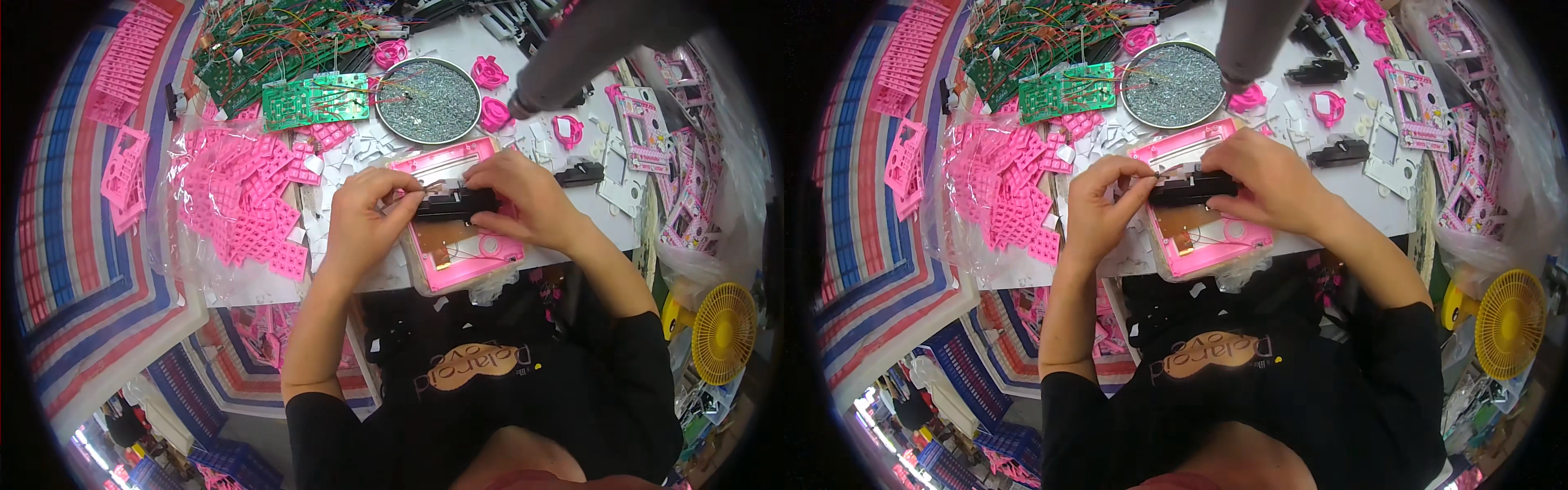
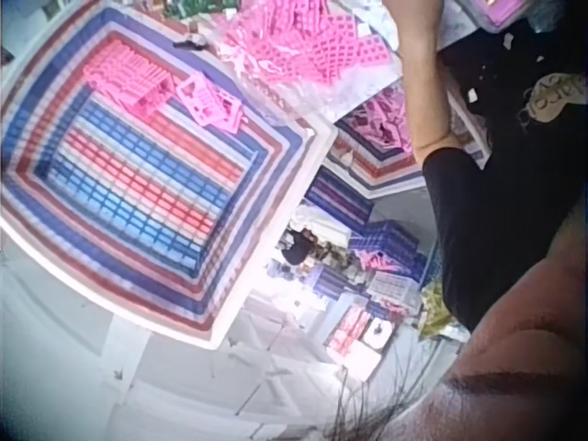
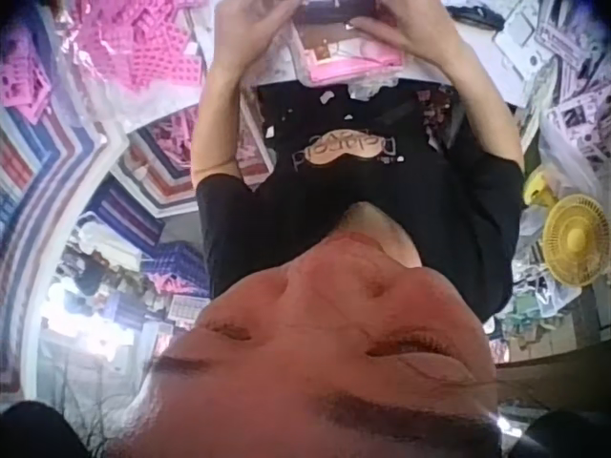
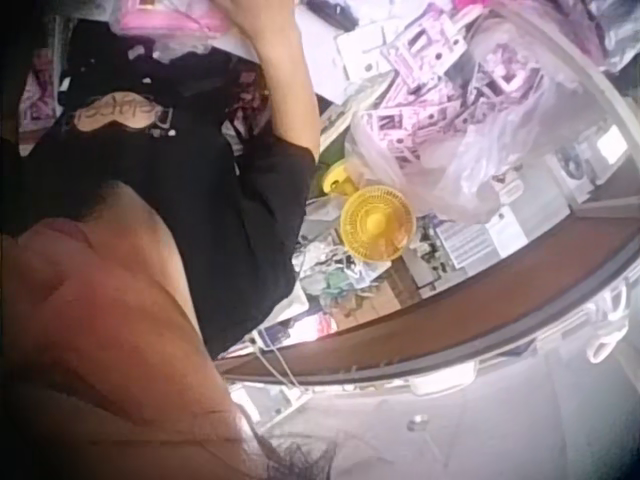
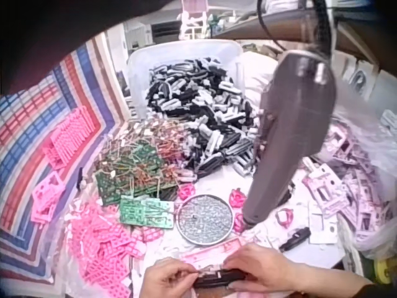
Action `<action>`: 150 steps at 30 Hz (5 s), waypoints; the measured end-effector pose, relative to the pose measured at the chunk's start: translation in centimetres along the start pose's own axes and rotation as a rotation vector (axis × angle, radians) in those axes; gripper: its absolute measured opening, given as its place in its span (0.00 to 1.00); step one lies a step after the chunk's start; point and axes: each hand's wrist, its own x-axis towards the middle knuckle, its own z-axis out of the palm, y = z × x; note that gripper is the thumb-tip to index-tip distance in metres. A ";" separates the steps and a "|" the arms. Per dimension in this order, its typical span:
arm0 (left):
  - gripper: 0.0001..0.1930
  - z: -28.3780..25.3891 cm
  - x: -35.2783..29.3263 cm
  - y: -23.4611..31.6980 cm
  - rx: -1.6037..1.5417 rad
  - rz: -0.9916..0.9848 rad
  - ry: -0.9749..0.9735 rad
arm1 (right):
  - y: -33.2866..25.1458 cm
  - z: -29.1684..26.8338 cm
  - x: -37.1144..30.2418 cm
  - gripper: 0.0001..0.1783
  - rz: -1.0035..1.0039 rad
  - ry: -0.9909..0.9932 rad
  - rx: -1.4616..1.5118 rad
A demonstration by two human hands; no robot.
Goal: Assembling internal electronic and mechanical components into a pink toy housing using a hot glue gun.
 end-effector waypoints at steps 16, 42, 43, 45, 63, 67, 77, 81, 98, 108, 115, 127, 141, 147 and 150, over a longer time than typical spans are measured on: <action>0.11 -1.8 2.8 0.9 0.461 0.617 -0.321 | 0.2 0.5 1.0 0.22 -0.099 -0.096 0.055; 0.08 -0.4 1.8 3.0 0.311 -0.093 -0.351 | -1.6 -5.3 0.4 0.29 -0.042 0.129 0.006; 0.08 -0.4 1.6 3.0 0.304 -0.080 -0.336 | -0.5 -7.1 0.4 0.28 -0.074 0.364 0.107; 0.09 -0.1 2.2 3.4 0.291 -0.035 -0.320 | 1.7 -11.2 2.0 0.29 -0.184 0.813 0.257; 0.33 0.5 14.1 15.9 -0.004 0.563 0.273 | -1.1 -4.9 10.9 0.39 -0.094 0.398 0.798; 0.31 0.1 14.0 15.6 0.176 0.685 0.342 | -0.7 -4.6 10.5 0.34 -0.009 0.330 0.838; 0.31 -2.0 13.3 15.0 0.091 0.672 0.181 | -2.4 -4.8 10.3 0.32 -0.064 0.400 0.874; 0.31 -3.0 11.6 11.8 0.021 0.537 0.108 | -3.8 -5.8 9.0 0.24 -0.027 0.456 0.968; 0.06 0.7 2.7 4.4 0.138 0.499 -0.068 | -6.5 -6.2 7.3 0.26 -0.170 0.369 1.286; 0.07 -0.8 1.3 4.6 0.209 0.510 -0.023 | -5.7 -4.4 7.9 0.28 -0.377 0.167 1.199; 0.07 -0.6 1.4 4.1 0.134 0.515 0.077 | -6.4 -3.7 7.9 0.26 -0.335 0.228 1.183; 0.25 2.3 -4.3 2.5 0.595 0.124 0.079 | -4.7 -0.9 6.8 0.22 -0.195 0.373 0.983; 0.25 2.8 -4.2 0.3 0.437 0.218 0.119 | -4.6 1.6 6.0 0.20 -0.162 0.261 0.940; 0.25 2.9 -4.3 -0.2 0.397 0.260 0.154 | -4.9 1.5 6.4 0.20 -0.160 0.217 0.892; 0.27 3.2 -4.2 -0.5 0.381 0.324 0.171 | -4.6 1.1 6.6 0.19 -0.203 0.159 0.823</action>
